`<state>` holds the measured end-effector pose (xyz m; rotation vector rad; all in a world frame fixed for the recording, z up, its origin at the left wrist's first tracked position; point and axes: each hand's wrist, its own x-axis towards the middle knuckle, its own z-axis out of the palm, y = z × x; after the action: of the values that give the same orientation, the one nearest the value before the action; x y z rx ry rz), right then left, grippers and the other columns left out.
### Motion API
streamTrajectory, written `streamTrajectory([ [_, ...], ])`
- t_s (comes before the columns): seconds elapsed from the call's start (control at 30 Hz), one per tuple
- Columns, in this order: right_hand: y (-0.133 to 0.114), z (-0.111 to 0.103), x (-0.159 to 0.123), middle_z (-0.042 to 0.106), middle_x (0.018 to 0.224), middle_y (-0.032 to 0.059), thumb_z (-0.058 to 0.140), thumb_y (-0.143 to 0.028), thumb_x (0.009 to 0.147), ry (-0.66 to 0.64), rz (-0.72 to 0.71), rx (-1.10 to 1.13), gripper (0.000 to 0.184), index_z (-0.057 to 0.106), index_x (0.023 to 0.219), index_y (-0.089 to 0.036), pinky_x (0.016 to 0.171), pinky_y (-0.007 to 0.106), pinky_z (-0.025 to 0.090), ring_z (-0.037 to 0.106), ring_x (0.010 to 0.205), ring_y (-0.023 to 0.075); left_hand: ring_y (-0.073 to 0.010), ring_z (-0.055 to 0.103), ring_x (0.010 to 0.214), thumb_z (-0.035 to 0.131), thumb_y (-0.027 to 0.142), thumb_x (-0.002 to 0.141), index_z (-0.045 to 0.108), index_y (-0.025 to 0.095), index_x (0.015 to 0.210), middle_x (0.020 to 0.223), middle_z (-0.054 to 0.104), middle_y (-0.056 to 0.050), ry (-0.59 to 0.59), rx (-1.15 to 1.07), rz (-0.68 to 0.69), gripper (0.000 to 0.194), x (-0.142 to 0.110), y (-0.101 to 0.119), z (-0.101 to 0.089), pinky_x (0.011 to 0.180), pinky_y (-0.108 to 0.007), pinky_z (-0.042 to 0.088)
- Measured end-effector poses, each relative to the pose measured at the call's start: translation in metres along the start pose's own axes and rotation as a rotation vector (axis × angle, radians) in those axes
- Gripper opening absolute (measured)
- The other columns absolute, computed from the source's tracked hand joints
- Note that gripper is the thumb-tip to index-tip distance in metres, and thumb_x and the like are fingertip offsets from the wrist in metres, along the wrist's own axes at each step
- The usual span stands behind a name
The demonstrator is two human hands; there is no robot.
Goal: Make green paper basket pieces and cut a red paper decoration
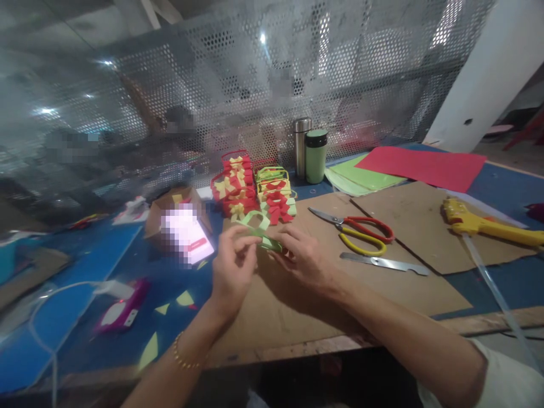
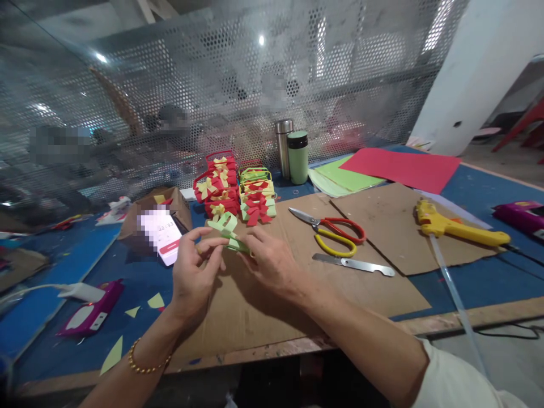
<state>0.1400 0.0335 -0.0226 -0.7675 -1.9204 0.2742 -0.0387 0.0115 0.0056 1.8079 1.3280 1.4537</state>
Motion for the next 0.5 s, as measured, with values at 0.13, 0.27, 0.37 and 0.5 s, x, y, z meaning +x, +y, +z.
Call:
streamTrajectory([
  [0.13, -0.003, -0.001, 0.0, 0.066, 0.101, 0.0071, 0.058, -0.014, 0.096, -0.001, -0.014, 0.0, 0.023, 0.068, 0.116, -0.022, 0.07, 0.028, 0.053, 0.064, 0.08, 0.0159, -0.0116, 0.063, 0.048, 0.068, 0.03, 0.085, 0.048, 0.021, 0.124, 0.077, 0.073, 0.002, 0.02, -0.089, -0.172, 0.046, 0.005, 0.009, 0.001, 0.042, -0.02, 0.046],
  [0.27, -0.005, -0.002, -0.001, 0.067, 0.1, 0.0079, 0.058, -0.01, 0.094, -0.024, -0.046, -0.064, 0.029, 0.068, 0.118, -0.022, 0.072, 0.03, 0.054, 0.064, 0.084, 0.0182, -0.0132, 0.064, 0.053, 0.071, 0.03, 0.081, 0.065, 0.019, 0.115, 0.073, 0.074, 0.0, -0.004, 0.023, -0.137, 0.036, 0.009, 0.007, -0.004, 0.05, -0.024, 0.052],
  [0.37, -0.004, -0.003, 0.0, 0.067, 0.098, 0.009, 0.054, -0.008, 0.095, -0.042, -0.087, -0.107, 0.029, 0.068, 0.118, -0.02, 0.07, 0.031, 0.054, 0.064, 0.084, 0.0195, -0.0166, 0.069, 0.071, 0.071, 0.029, 0.082, 0.074, 0.02, 0.098, 0.084, 0.077, -0.003, 0.007, 0.176, 0.034, 0.018, 0.009, 0.001, -0.01, 0.067, -0.029, 0.057],
  [0.5, -0.002, -0.003, 0.0, 0.067, 0.098, 0.0091, 0.054, -0.009, 0.096, -0.044, -0.107, -0.14, 0.028, 0.068, 0.118, -0.02, 0.069, 0.031, 0.052, 0.062, 0.084, 0.0196, -0.0169, 0.065, 0.073, 0.067, 0.027, 0.088, 0.077, 0.021, 0.096, 0.084, 0.075, -0.003, -0.004, 0.356, 0.199, 0.014, 0.01, -0.005, -0.016, 0.072, -0.032, 0.053],
])
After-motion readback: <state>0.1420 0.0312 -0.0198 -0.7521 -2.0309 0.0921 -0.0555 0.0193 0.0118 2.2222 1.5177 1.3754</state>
